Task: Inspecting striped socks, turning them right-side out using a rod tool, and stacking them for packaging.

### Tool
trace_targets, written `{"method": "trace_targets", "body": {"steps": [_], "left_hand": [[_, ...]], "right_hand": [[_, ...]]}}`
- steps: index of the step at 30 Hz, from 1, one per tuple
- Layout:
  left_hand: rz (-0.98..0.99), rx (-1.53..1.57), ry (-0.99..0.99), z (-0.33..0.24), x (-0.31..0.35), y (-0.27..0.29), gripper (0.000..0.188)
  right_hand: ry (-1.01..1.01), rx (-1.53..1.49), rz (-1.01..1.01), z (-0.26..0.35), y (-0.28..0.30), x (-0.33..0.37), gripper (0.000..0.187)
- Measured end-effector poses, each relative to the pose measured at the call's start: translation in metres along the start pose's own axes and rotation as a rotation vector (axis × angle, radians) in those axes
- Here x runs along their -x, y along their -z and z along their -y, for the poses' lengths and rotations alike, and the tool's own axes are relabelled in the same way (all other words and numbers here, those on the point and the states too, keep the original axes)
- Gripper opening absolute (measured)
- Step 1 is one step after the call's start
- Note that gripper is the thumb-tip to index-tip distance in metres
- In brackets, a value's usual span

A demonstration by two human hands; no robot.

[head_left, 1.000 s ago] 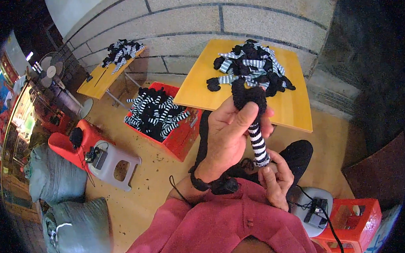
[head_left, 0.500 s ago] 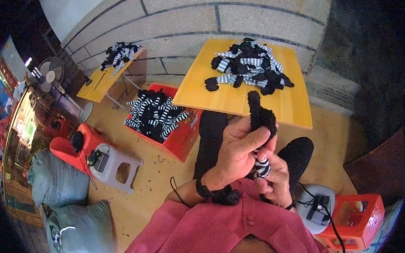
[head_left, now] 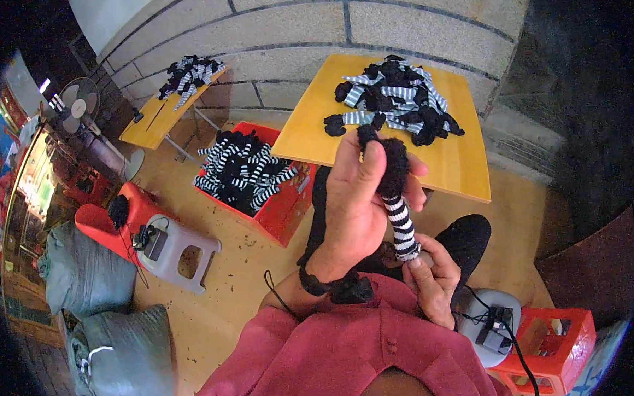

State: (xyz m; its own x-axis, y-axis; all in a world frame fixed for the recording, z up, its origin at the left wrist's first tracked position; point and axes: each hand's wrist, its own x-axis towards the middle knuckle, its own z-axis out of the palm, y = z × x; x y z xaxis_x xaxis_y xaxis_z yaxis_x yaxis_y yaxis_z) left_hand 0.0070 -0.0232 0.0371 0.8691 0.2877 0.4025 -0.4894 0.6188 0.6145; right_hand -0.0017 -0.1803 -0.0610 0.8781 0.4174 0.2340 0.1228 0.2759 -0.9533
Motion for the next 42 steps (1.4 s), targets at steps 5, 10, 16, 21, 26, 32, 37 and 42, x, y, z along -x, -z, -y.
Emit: {"method": "trace_targets", "body": {"steps": [5,10,16,21,26,32,37,42], "left_hand": [[-0.059,-0.044,-0.013,-0.004,-0.005,-0.002,0.029],[-0.034,0.018,0.000,0.006,-0.004,0.010,0.024],[-0.089,0.105,-0.027,0.010,0.001,0.009,0.014],[-0.036,-0.012,-0.082,0.016,0.007,0.020,0.016],[-0.029,-0.017,-0.137,0.014,-0.001,0.019,0.013],[0.068,0.031,-0.040,0.010,-0.003,0.011,0.013],[0.050,0.026,-0.040,0.017,0.000,0.016,0.015],[0.065,-0.049,-0.074,0.023,0.004,0.028,0.013]], "right_hand": [[0.077,0.086,-0.044,-0.007,0.004,0.003,0.030],[0.033,-0.113,-0.066,0.002,0.000,0.001,0.032],[-0.034,-0.322,-0.039,0.003,0.002,-0.001,0.034],[-0.149,-0.594,0.133,-0.002,0.010,-0.003,0.034],[-0.012,-0.102,-0.019,-0.004,0.014,-0.002,0.025],[0.446,0.535,-0.121,0.001,0.015,-0.009,0.015],[0.266,0.104,-0.109,-0.011,0.015,-0.004,0.009],[0.014,-0.318,-0.003,-0.009,0.017,-0.002,0.018]]}}
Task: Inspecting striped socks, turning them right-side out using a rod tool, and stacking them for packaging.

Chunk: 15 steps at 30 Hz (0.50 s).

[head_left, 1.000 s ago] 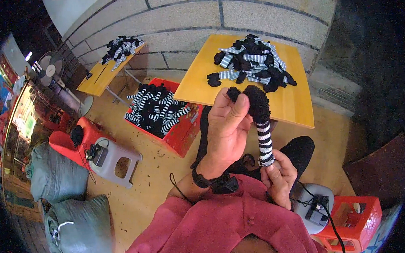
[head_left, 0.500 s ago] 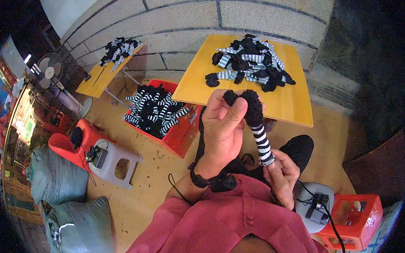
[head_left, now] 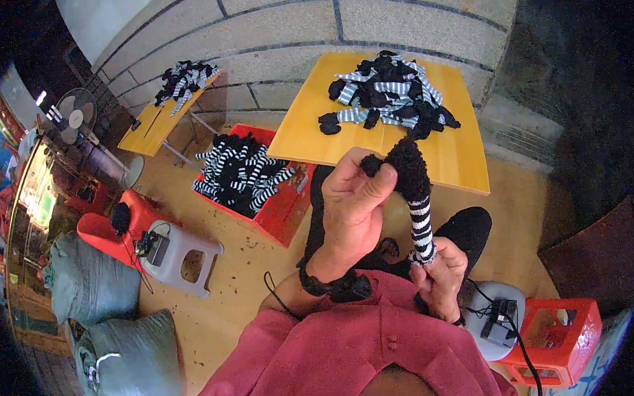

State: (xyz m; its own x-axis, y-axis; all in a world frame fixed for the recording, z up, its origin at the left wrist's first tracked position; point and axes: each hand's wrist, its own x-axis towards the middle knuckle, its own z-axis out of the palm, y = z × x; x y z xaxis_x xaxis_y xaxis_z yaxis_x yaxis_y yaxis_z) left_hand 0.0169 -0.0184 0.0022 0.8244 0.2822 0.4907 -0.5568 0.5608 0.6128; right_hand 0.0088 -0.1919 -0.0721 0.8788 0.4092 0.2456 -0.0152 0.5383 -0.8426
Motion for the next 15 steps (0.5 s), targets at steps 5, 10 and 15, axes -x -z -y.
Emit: {"method": "trace_targets", "body": {"steps": [5,10,15], "left_hand": [[-0.089,0.040,-0.054,0.003,0.003,-0.017,0.011],[-0.086,-0.051,-0.068,0.010,0.003,-0.014,0.010],[-0.021,-0.060,0.009,-0.009,-0.002,-0.025,0.014]], "right_hand": [[-0.244,-0.488,0.155,0.005,-0.005,-0.004,0.030],[-0.325,-0.502,0.169,0.009,-0.014,-0.005,0.035],[-0.193,-0.046,-0.066,0.009,-0.021,0.000,0.033]]}}
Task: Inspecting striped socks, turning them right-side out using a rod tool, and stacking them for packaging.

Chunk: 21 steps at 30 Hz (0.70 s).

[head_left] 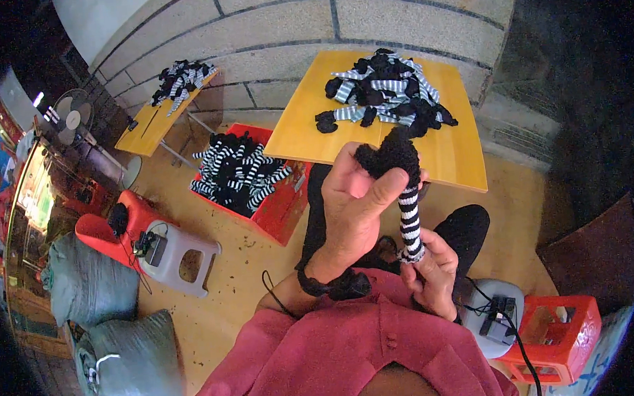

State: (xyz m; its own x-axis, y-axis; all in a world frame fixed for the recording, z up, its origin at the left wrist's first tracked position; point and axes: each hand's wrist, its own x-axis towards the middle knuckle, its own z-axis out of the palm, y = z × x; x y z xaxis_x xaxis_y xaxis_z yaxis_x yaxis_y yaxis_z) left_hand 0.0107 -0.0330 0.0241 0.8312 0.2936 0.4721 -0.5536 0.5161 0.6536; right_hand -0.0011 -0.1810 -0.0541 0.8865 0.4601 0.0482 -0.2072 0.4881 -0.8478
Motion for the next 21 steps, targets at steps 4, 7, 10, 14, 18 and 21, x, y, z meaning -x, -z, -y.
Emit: {"method": "trace_targets", "body": {"steps": [4,7,10,14,18,21], "left_hand": [[-0.055,0.063,0.062,-0.006,-0.003,0.000,0.017],[-0.076,0.056,0.037,-0.005,-0.009,0.013,0.020],[-0.053,0.072,0.013,-0.008,-0.014,0.015,0.025],[-0.020,0.162,0.129,-0.014,-0.013,0.013,0.021],[-0.050,0.188,0.143,-0.012,-0.014,0.011,0.017],[-0.033,0.178,0.069,-0.001,-0.008,0.025,0.020]], "right_hand": [[0.074,0.030,0.043,-0.001,0.006,0.000,0.032],[0.147,0.213,-0.001,0.000,0.007,0.002,0.031],[0.301,0.485,-0.017,-0.005,0.019,0.002,0.034],[0.384,0.645,-0.021,-0.005,0.018,0.001,0.034],[0.470,0.595,-0.064,-0.014,0.017,0.003,0.033],[0.411,0.465,-0.082,-0.017,0.019,0.005,0.034]]}}
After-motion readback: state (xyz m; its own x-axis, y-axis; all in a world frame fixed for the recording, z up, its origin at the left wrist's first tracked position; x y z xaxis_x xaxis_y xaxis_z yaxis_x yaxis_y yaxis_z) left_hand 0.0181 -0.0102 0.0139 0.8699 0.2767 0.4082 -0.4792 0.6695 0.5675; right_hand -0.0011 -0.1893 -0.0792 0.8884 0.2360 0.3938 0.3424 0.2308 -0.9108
